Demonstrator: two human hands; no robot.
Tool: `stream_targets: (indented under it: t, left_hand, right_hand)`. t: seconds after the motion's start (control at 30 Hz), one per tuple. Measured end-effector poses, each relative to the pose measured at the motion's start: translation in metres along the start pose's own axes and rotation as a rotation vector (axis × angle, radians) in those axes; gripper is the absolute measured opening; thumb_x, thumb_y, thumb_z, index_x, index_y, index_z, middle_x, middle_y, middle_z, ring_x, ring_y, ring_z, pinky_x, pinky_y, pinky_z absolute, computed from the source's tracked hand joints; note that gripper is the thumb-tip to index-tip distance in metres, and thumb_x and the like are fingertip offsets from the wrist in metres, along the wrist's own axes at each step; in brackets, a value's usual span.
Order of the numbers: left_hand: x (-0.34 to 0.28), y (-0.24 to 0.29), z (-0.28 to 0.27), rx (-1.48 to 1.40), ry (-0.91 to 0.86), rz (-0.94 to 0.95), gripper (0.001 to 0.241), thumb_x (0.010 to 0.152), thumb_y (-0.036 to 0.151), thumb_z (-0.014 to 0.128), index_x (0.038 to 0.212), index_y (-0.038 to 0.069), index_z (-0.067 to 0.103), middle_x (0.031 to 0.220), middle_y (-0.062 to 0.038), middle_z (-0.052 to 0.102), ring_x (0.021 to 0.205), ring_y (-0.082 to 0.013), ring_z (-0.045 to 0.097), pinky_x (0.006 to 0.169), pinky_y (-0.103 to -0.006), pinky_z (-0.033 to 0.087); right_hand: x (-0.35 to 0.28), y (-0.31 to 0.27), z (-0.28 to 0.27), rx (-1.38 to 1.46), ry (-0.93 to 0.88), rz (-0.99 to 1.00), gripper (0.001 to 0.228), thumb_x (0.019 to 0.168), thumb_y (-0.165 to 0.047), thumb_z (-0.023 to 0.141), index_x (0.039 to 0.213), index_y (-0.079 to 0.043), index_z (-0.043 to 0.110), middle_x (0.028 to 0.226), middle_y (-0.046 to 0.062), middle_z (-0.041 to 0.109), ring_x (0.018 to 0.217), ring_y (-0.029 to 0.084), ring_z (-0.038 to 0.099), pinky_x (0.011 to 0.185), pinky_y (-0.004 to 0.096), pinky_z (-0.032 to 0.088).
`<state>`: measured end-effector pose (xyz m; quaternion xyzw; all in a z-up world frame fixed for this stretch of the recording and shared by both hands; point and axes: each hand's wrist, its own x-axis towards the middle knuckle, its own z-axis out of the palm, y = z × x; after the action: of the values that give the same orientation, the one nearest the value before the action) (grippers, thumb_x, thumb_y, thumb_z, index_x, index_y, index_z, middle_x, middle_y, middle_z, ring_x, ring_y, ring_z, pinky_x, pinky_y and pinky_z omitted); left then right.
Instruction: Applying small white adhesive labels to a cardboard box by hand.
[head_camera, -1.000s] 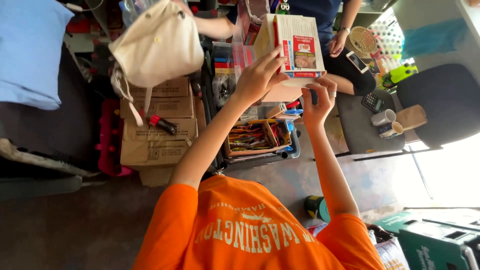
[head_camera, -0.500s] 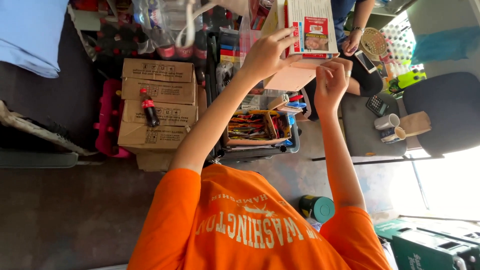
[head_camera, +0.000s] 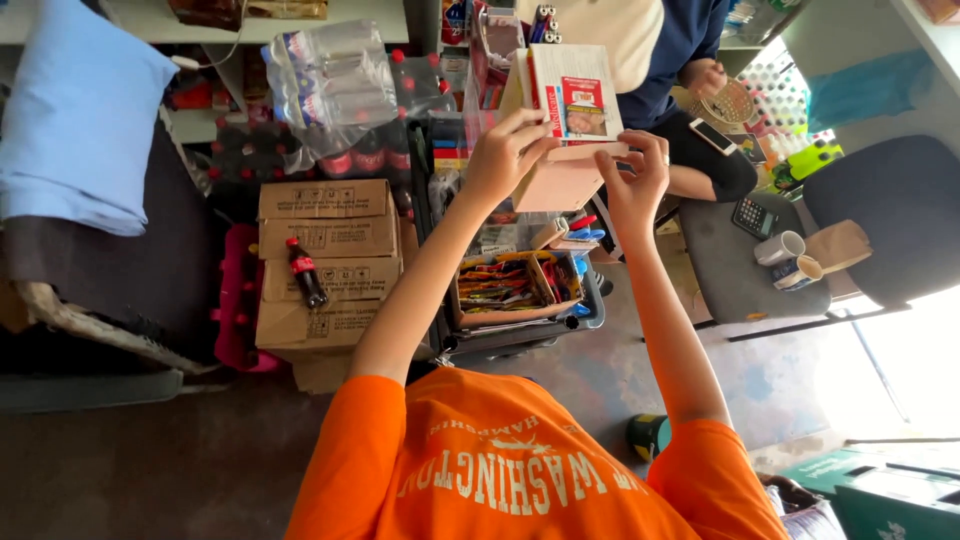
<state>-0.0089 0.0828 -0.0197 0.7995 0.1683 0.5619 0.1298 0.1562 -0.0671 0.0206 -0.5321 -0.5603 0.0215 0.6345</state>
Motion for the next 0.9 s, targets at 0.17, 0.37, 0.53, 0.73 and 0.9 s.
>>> stream_targets:
  t: [0.17,0.37,0.53,0.73,0.9]
  left_hand:
    - [-0.005,0.006,-0.003,-0.043,0.017,-0.018,0.018,0.097,0.033,0.074,0.113,0.025,0.078,0.116,0.006,0.070,0.096,-0.0206,0.075,0.078,-0.0300,0.063]
    - [-0.007,0.027,-0.008,0.046,0.099,0.100,0.044,0.086,0.039,0.086,0.118,0.011,0.075,0.122,-0.006,0.069,0.099,-0.0271,0.073,0.082,-0.0343,0.062]
    - [-0.010,0.028,-0.001,0.110,0.155,0.126,0.043,0.089,0.037,0.083,0.120,0.009,0.073,0.123,-0.007,0.068,0.097,-0.0253,0.072,0.083,-0.0330,0.061]
    - [-0.008,0.026,0.002,0.119,0.202,0.118,0.033,0.089,0.031,0.082,0.112,0.009,0.074,0.115,-0.007,0.070,0.093,-0.0247,0.073,0.080,-0.0316,0.062]
    - [-0.004,0.034,-0.008,0.049,0.178,0.121,0.042,0.082,0.031,0.087,0.116,0.012,0.073,0.120,-0.009,0.068,0.098,-0.0268,0.073,0.082,-0.0350,0.062]
  right_hand:
    - [0.000,-0.004,0.005,-0.009,0.081,0.012,0.020,0.103,-0.011,0.077,0.111,0.003,0.065,0.114,0.014,0.054,0.084,0.026,0.072,0.064,0.035,0.064]
    - [0.004,-0.007,0.008,0.050,0.109,0.077,0.025,0.099,-0.011,0.081,0.112,0.004,0.066,0.111,0.011,0.052,0.081,0.024,0.072,0.062,0.034,0.064]
    - [0.007,0.003,0.007,0.041,0.112,0.110,0.027,0.096,-0.013,0.084,0.109,0.004,0.067,0.107,0.009,0.052,0.078,0.024,0.074,0.060,0.034,0.064]
    - [0.009,0.023,0.000,0.043,0.098,0.108,0.027,0.096,-0.013,0.087,0.100,0.007,0.069,0.099,0.011,0.051,0.069,0.023,0.073,0.053,0.029,0.060]
    - [0.010,-0.009,-0.003,-0.163,0.011,-0.014,0.017,0.096,-0.013,0.086,0.100,0.002,0.078,0.107,0.018,0.064,0.078,0.028,0.075,0.060,0.035,0.063]
